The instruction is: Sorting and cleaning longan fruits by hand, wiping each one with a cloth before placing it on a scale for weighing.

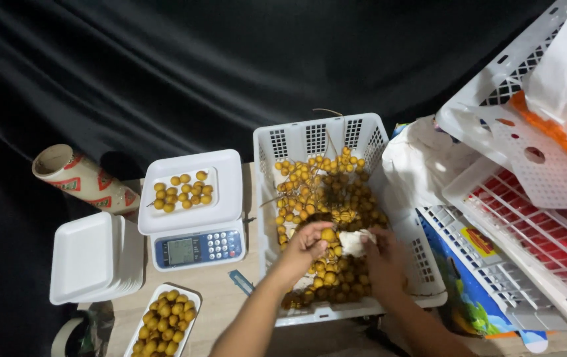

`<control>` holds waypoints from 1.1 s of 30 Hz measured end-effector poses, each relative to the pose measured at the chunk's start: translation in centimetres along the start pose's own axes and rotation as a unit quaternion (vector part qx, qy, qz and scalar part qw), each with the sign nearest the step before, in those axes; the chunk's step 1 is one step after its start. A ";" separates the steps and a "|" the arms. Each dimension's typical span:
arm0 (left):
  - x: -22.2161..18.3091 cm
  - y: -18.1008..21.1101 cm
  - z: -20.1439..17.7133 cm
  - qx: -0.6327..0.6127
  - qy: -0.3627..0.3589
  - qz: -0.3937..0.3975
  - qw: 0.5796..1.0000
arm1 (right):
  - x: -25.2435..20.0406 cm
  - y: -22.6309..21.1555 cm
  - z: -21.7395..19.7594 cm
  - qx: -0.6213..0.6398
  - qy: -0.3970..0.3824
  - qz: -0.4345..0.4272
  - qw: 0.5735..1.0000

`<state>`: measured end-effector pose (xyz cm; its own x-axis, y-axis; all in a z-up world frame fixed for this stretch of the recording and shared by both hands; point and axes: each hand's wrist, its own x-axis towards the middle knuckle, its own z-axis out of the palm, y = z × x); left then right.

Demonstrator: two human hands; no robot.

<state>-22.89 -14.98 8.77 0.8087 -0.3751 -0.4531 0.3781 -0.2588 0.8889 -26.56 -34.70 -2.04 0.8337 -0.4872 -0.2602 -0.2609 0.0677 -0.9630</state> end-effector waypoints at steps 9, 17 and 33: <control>8.2 -8.2 -1.5 0.144 0.163 0.169 0.961 | -2.8 -4.2 0.0 -0.038 0.020 -0.052 0.998; 14.7 -15.3 -2.0 0.482 0.105 0.049 0.868 | -1.1 -2.4 0.2 0.033 0.009 -0.107 0.994; 17.7 -22.6 0.3 0.670 0.025 -0.054 0.740 | -0.4 -1.3 -0.1 0.042 -0.031 -0.049 0.997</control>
<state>-17.24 -16.06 -19.37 0.8350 -0.2628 -0.4834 -0.3177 -0.9476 -0.0337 -26.65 -34.70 -0.65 0.8825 -0.4398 -0.1665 -0.1374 0.0973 -0.9857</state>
